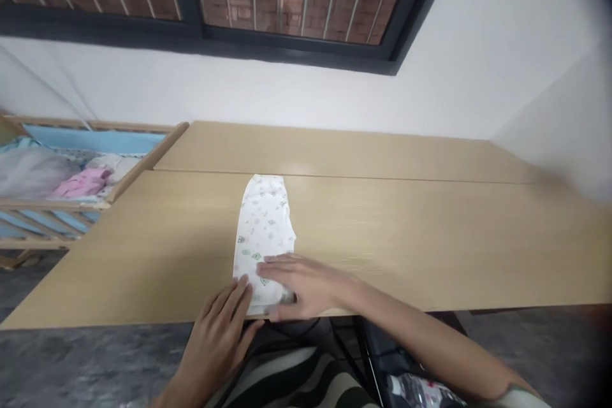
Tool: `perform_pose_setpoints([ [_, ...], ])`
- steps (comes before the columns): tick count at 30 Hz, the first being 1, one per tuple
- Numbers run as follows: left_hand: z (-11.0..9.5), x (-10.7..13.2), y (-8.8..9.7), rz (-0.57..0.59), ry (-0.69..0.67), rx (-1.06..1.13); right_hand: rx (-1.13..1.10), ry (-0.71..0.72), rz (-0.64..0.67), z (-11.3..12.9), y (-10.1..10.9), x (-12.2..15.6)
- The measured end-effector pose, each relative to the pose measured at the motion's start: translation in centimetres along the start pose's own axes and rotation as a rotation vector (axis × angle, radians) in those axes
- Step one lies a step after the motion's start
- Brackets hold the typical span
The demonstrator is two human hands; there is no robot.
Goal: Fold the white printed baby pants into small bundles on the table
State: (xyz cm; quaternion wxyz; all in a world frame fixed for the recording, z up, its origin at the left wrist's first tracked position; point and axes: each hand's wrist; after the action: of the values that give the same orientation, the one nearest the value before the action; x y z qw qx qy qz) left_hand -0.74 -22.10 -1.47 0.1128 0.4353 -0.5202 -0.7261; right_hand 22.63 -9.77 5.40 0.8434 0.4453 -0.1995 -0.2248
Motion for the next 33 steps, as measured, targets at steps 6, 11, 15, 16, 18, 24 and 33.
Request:
perform_pose_setpoints([
  [6,0.0,-0.8,3.2,0.011,0.043,0.394,-0.066,-0.111,0.002,2.1,-1.5,4.7],
  [11,2.2,-3.5,5.2,-0.072,0.182,0.582,-0.205,-0.242,-0.029,3.3,2.9,4.1],
  [15,7.3,-8.6,4.1,-0.116,0.398,0.499,-0.417,-0.295,-0.162,0.7,6.3,0.0],
  [16,9.0,-10.3,3.4,-0.063,0.445,0.476,-0.469,-0.290,-0.212,-0.5,6.9,-1.6],
  [18,12.2,-13.5,1.9,0.055,0.492,0.411,-0.519,-0.297,-0.262,-3.1,7.9,-5.0],
  [24,13.8,-16.2,-1.3,0.063,0.414,0.103,-0.243,-0.553,-0.503,-7.5,8.7,-10.4],
  [33,0.9,-9.2,-3.4,0.215,0.095,-0.069,0.051,0.103,-0.060,-2.9,3.0,-9.2],
])
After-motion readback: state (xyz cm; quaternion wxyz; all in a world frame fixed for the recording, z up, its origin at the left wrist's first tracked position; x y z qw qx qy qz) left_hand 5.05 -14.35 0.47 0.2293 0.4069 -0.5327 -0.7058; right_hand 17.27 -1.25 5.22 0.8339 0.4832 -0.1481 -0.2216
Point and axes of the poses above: each hand's wrist, its own x-axis away from the middle knuckle, its own y-axis out of the back of the hand, z = x × y, and after that the axes turned 15 degrees about -y, right-handed
